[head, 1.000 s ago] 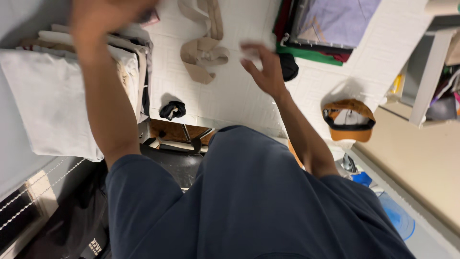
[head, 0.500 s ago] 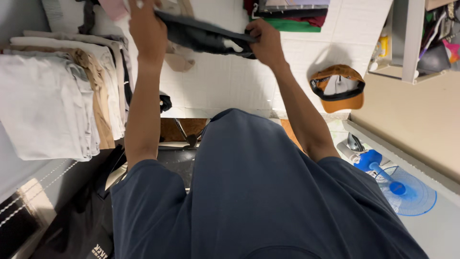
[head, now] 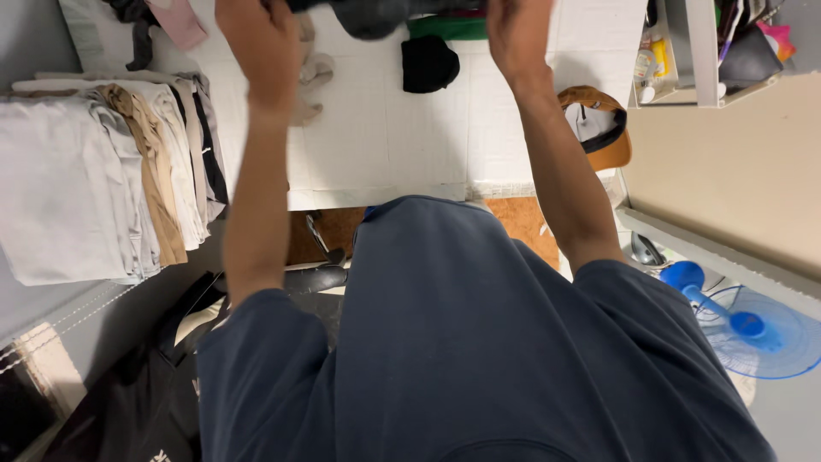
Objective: The person folds various items by hand on a table, including a black bandana, socks, and a long tan strap. They pick up each item, spread it flat, fold it into a smaller shape, and place it on a stack.
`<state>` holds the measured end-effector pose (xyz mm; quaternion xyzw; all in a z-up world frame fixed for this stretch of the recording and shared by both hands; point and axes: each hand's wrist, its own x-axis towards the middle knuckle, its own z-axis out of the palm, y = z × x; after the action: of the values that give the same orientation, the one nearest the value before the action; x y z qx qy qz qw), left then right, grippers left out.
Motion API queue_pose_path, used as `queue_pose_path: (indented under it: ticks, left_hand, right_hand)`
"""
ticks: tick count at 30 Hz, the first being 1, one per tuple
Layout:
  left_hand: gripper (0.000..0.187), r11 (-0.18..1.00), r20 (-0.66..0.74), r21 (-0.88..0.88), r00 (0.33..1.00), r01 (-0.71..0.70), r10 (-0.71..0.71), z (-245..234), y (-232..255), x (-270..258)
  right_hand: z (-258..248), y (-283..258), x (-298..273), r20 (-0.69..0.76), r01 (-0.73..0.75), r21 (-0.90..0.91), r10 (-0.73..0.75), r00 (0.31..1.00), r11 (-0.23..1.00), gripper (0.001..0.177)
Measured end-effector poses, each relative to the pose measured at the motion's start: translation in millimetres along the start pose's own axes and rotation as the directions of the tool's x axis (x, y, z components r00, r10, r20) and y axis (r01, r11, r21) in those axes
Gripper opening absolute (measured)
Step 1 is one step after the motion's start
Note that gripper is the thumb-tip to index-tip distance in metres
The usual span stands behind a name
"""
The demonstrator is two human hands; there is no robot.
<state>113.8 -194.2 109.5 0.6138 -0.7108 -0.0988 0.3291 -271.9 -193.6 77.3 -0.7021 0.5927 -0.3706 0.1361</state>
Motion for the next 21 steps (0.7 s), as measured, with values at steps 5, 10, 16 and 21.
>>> queue_pose_path:
  ticks: [5, 10, 16, 21]
  left_hand:
    - [0.015, 0.946, 0.607, -0.117, 0.776, 0.303, -0.173, 30, 6, -52]
    - [0.010, 0.828, 0.606, -0.366, 0.784, 0.425, -0.134, 37, 15, -92]
    - [0.029, 0.644, 0.625, -0.368, 0.691, 0.671, -0.363, 27, 31, -104]
    - [0.027, 0.409, 0.752, -0.223, 0.423, 0.885, -0.506, 57, -11, -120]
  right_hand:
    - [-38, -2, -38, 0.360, -0.007, 0.270, -0.094, 0.928, 0.963, 0.022]
    - [-77, 3, -82, 0.641, -0.506, 0.368, 0.181, 0.746, 0.780, 0.028]
    - [-89, 5, -95, 0.781, -0.542, 0.454, -0.022, 0.625, 0.707, 0.011]
    - [-71, 8, -109, 0.776, -0.341, 0.318, -0.036, 0.629, 0.885, 0.017]
